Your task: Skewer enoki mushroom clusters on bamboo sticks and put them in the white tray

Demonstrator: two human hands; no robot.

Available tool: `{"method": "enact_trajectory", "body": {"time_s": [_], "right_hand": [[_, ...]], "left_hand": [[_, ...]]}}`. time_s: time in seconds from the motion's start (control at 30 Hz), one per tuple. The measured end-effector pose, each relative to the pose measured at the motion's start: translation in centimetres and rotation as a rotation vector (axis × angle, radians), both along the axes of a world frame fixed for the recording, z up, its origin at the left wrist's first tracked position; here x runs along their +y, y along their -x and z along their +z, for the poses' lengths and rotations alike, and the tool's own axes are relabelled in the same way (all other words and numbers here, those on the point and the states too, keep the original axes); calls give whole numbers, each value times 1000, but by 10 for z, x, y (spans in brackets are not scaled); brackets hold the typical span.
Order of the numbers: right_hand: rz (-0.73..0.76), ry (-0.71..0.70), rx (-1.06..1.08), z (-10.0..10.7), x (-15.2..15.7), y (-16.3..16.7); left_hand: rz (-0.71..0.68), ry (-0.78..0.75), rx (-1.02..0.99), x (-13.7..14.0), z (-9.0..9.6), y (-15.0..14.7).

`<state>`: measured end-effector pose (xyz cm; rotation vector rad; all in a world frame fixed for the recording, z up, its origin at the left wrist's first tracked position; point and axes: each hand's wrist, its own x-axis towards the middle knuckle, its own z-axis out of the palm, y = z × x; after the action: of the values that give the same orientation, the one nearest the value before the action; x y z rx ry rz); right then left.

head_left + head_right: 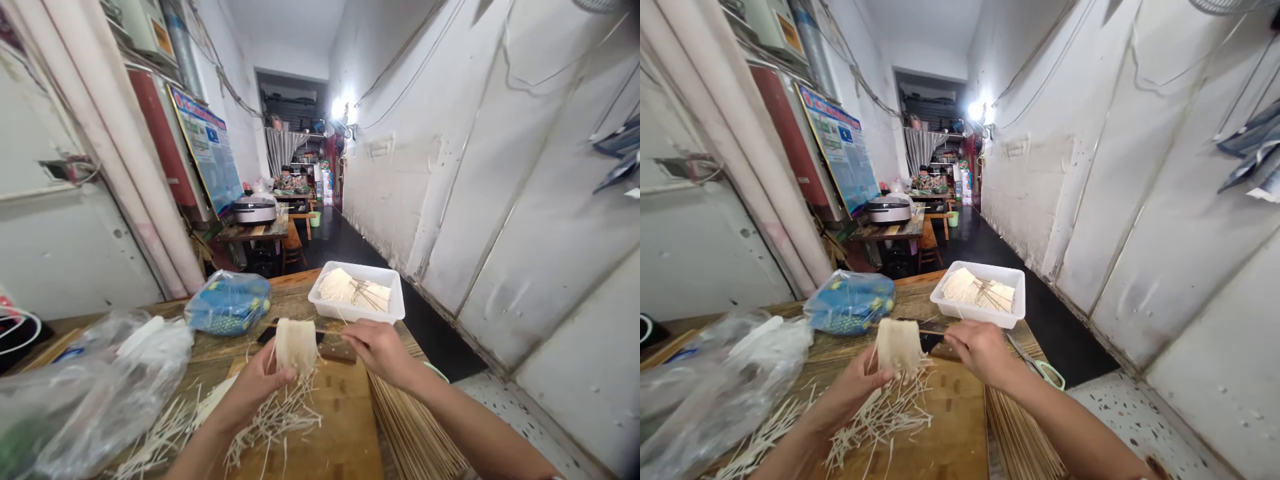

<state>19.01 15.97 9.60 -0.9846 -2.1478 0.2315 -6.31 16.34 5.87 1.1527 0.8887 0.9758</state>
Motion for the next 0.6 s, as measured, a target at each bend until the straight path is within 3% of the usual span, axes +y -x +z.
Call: {"method": "enact_trajectory", "body": {"time_s": [0.13,0.27,0.43,0.6], "right_hand": [[-102,-12,118,5,40,-17],[-187,6,182,-11,91,-31],[-294,92,222,-41,139,-32],[-403,270,213,-68,168,-33]], "left_hand": [[238,-24,101,2,-18,4],[411,-21,170,-4,-38,13],[451,43,278,-14,-52,32],[496,72,429,-26,-45,48]]}}
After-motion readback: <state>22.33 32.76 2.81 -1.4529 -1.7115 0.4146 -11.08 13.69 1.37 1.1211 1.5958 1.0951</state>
